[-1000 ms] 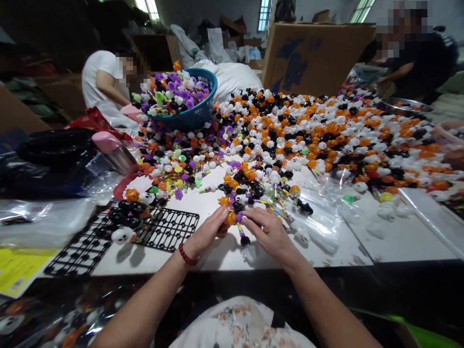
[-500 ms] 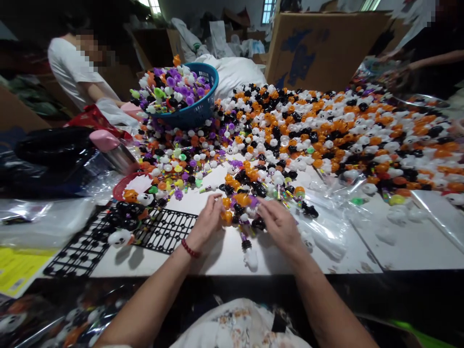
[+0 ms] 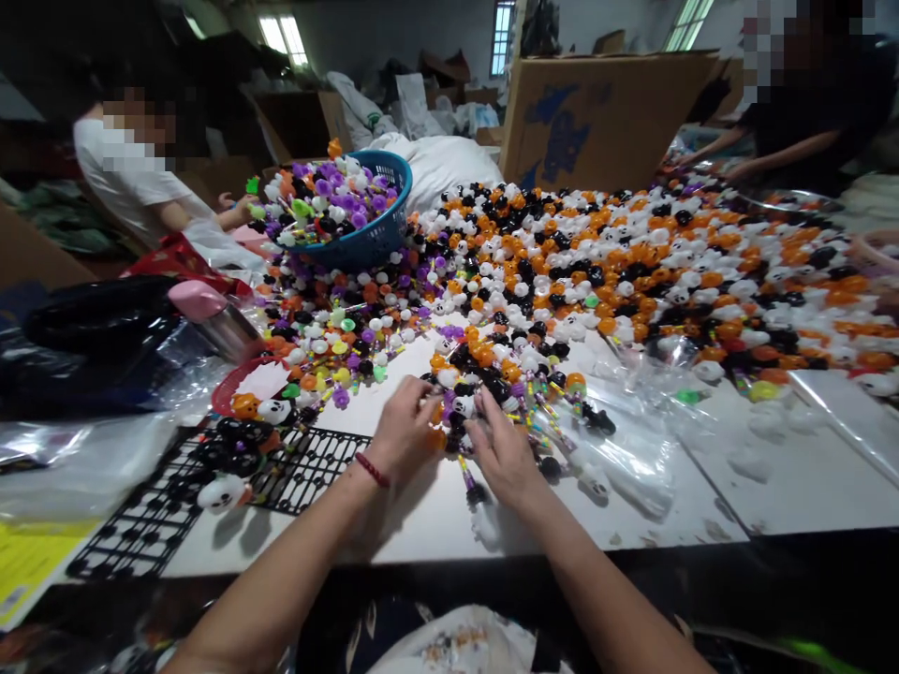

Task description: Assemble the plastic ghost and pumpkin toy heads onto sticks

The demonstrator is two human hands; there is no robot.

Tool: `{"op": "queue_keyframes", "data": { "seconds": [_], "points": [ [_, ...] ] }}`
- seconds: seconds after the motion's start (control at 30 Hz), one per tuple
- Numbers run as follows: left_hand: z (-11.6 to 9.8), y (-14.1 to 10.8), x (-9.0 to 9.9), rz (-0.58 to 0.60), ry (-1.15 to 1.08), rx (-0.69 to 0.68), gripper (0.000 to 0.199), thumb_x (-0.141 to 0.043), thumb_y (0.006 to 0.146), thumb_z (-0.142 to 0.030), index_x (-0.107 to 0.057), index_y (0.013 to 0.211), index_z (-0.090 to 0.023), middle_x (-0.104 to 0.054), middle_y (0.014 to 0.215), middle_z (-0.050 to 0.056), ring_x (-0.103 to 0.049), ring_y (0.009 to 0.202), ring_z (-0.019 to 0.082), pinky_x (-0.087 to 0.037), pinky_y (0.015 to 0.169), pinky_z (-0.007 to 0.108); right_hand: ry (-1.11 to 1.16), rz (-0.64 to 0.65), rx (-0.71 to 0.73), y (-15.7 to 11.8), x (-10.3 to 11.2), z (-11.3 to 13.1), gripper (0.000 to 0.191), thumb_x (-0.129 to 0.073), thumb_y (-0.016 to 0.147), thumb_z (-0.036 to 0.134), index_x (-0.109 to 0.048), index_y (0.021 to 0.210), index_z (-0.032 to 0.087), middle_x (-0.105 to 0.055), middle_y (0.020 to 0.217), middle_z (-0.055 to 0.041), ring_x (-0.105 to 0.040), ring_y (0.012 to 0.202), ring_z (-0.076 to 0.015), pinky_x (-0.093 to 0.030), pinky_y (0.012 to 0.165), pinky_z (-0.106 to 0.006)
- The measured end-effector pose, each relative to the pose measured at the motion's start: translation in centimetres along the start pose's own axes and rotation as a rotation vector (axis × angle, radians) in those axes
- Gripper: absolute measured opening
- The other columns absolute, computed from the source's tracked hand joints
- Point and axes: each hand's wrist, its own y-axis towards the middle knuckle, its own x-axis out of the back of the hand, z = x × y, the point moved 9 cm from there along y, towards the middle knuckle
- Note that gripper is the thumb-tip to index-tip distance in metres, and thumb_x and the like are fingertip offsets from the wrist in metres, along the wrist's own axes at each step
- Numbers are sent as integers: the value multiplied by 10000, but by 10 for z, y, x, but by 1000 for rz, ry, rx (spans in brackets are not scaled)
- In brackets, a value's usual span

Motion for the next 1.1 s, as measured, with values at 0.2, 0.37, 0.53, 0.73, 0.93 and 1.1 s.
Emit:
{"op": "queue_keyframes", "data": {
  "seconds": [0.2,0.37,0.53,0.73,0.93,1.1],
  "points": [
    [-32,8,-28,170,-246,3,279,-426,946,-353,-656,952,-195,-645,983,78,-587,933,206,-440,857,320,316,-151,-195,9,16,-31,460,-515,956,369,-508,1381,193,-711,1088,-108,-693,949,-232,-572,854,-397],
    [52,79,-21,-47,31,371,346,-670,779,-476,-620,868,-145,-656,1017,151,-566,1018,277,-407,848,341,286,-158,-257,-2,32,-32,469,-594,912,389,-553,1321,163,-663,763,-17,-630,663,-175,-553,624,-300],
    [76,111,-42,11,-65,378,336,-789,635,-423,-556,616,-181,-643,728,73,-587,849,245,-418,749,309,137,-91,-170,-11,37,-20,374,-563,930,398,-645,1210,164,-731,981,-89,-687,874,-227,-564,805,-368],
    [66,79,-7,-106,-355,342,368,-509,856,-460,-588,1074,-173,-620,917,41,-593,802,140,-458,694,251,-6,-89,-70,-13,50,-14,387,-510,952,381,-661,1246,181,-696,1206,-139,-644,1134,-283,-503,986,-466],
    [39,1,1,-6,-947,410,372,-701,768,-469,-520,953,-201,-540,787,-24,-486,617,70,-382,555,181,81,-58,-69,-10,39,5,263,-583,925,361,-703,1102,208,-743,1010,-77,-691,915,-234,-550,837,-383],
    [14,-49,-9,126,-863,416,392,-515,884,-585,-536,886,-194,-433,623,-57,-335,483,60,-231,446,178,55,6,127,-7,27,41,251,-543,962,287,-714,1135,227,-717,953,-72,-645,911,-213,-524,830,-358]
  ]
}}
